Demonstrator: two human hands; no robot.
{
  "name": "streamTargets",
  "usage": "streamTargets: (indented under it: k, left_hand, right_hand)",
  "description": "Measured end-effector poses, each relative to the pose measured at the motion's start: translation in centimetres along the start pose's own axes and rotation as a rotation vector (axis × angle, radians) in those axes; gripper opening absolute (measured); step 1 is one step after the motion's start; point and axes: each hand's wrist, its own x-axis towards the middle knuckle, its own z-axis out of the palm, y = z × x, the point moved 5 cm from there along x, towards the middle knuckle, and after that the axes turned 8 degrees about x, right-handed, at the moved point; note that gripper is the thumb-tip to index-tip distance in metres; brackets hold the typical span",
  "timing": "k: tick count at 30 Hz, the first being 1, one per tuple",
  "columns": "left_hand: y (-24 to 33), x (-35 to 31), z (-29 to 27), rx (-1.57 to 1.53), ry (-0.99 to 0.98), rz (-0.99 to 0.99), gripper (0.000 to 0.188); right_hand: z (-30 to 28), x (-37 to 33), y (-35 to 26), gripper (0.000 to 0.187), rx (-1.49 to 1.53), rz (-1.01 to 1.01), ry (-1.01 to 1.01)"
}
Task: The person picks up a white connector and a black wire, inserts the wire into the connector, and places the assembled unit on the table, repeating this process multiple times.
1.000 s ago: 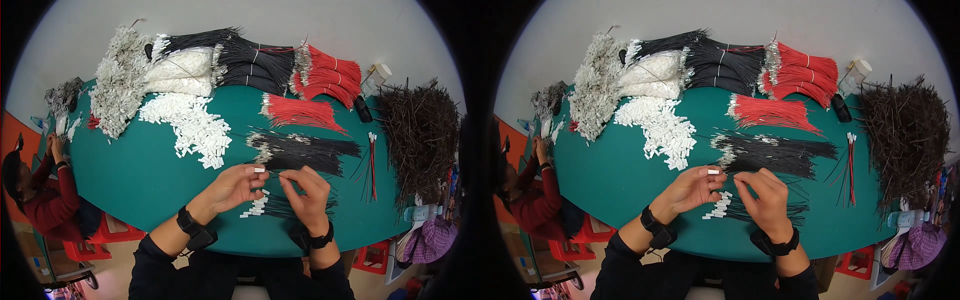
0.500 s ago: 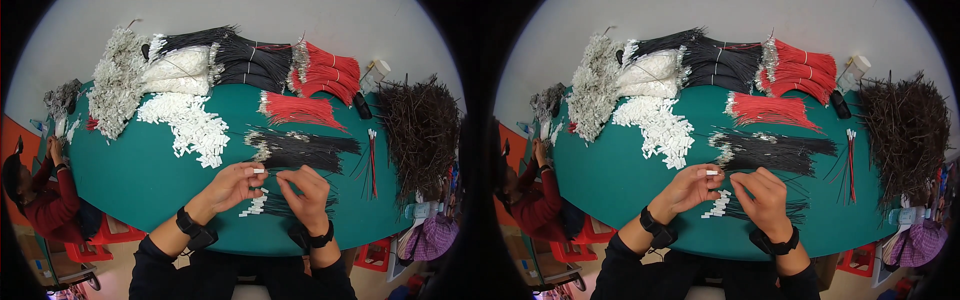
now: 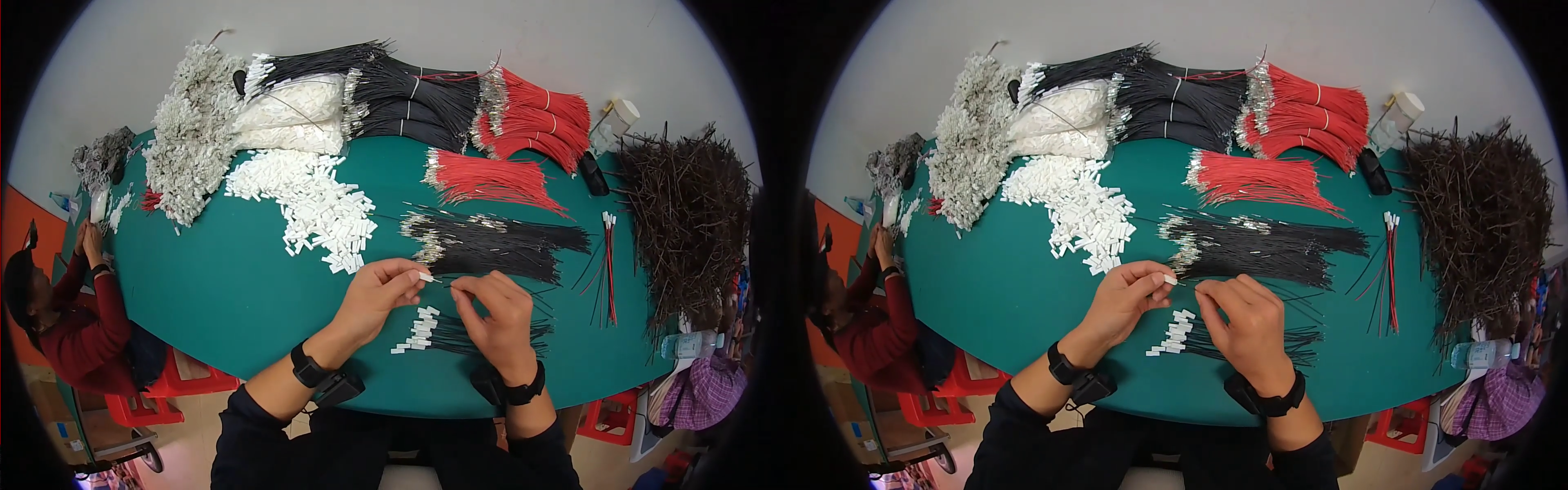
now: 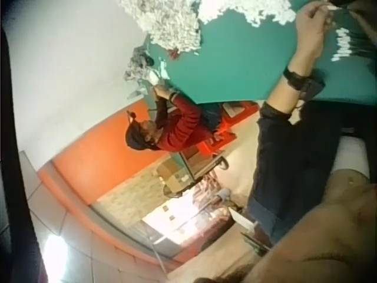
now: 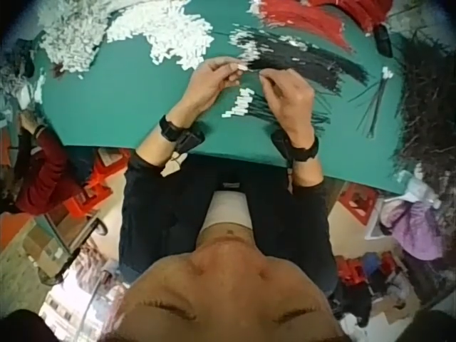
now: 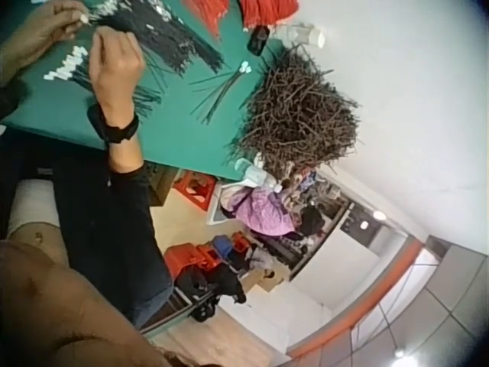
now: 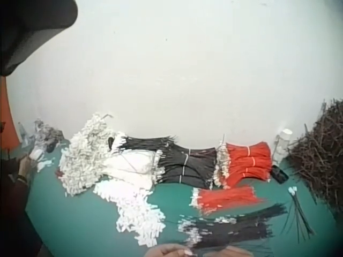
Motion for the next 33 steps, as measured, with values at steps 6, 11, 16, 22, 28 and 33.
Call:
streamTargets:
  k: [6, 11, 16, 22, 28, 33]
  left_hand:
    - [0.26, -0.13, -0.34, 0.026, 0.073, 0.033, 0.014]
    - [0.43, -0.21, -0.35, 0.003, 0.077, 0.039, 0.014]
    - [0.48, -0.30, -0.20, 0.041, 0.081, 0.060, 0.014]
    - [0.55, -0.36, -0.23, 0.065, 0.086, 0.074, 0.014]
    - [0.81, -0.46, 0.26, 0.094, 0.104, 0.073, 0.013]
    - [0.91, -0.62, 0.47, 0.118, 0.089, 0.105, 0.014]
  right_hand:
    - [-0.25, 0.07, 0.15, 0.011, 0.067, 0.093, 0.015]
    - [-0.35, 0.17, 0.06, 0.011, 0.053, 0.088, 0.010]
    - [-0.43, 0.17, -0.06, 0.010, 0.058, 0.111, 0.001]
    - [-0.43, 0.18, -0.07, 0.010, 0.063, 0.111, -0.006]
    - [-0.21, 0.11, 0.02, 0.011, 0.068, 0.115, -0.012]
    - [-0.20, 0.10, -0.07, 0.010, 0.085, 0.120, -0.008]
